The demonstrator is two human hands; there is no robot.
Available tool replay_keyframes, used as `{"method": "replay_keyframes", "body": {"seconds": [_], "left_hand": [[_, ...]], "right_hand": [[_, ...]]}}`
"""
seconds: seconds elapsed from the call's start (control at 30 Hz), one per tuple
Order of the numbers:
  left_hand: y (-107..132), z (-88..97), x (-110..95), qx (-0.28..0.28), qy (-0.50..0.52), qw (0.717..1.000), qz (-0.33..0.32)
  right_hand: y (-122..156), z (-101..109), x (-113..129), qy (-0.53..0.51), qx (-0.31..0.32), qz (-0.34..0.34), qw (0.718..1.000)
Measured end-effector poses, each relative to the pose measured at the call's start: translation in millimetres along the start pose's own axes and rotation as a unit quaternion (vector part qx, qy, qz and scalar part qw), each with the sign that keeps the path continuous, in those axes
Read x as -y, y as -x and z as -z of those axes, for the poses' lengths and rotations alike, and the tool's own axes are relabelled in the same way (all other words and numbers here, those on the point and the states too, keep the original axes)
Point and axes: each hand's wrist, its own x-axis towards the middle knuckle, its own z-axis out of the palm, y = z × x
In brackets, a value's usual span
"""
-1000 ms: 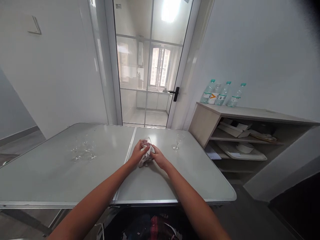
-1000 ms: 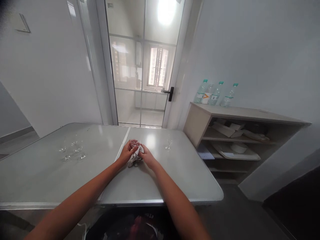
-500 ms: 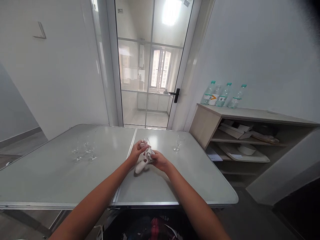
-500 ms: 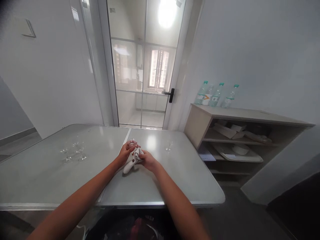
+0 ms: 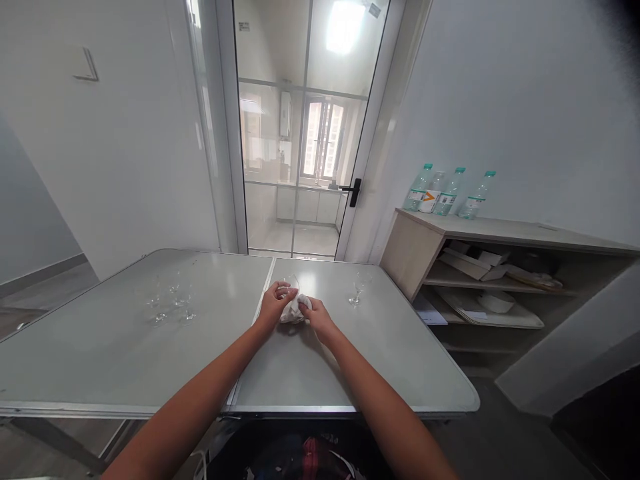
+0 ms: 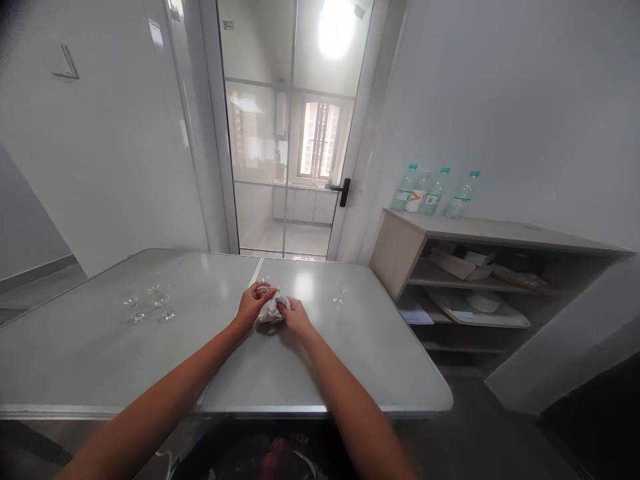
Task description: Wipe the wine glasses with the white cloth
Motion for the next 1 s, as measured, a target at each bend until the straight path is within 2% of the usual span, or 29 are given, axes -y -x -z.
{"method": "replay_keyframes", "body": {"seconds": [0.1,0.27,0.43,0.53,0.63,0.73,0.8,0.87,1.0], "left_hand": [[2.2,-0.6,-7.6,0.020,0.012,0.999,-0.025],[6.8,0.6,-16.8,0.018,-0.047,0.993,-0.108],[10.5,1.6,-18.2,0.048,-0.088,0.985,-0.137],[10.5,1.9,-19.8,0.050,-0.077,0.986,-0.137],[9.9,1.8,-23.4,0.043,-0.036,0.990,-0.132],[10.8,1.2,-26.9,0.051,-0.005,0.986,-0.159],[13.0,0.0,-28.1,0.065,-0.008,0.981,-0.185],[16.5,-2.0,-28.5,0.094,-0.023,0.976,-0.195],[23.5,-6.2,-29.4,0.169,-0.064,0.963,-0.201]], "right_hand": [[1.0,4.5,5.7,-0.045,-0.006,-0.005,0.999],[9.4,3.6,18.2,0.115,0.041,0.086,0.989],[12.3,-5.3,18.7,0.108,0.059,0.094,0.988],[8.2,-2.1,16.9,0.040,0.049,0.065,0.996],[3.5,6.1,16.0,-0.057,-0.045,0.027,0.997],[1.5,12.3,17.4,-0.160,-0.112,-0.022,0.980],[2.1,12.7,18.7,-0.217,-0.104,-0.075,0.968],[3.4,10.5,19.3,-0.248,-0.070,-0.122,0.959],[4.0,5.0,16.0,-0.224,-0.024,-0.133,0.965]]}}
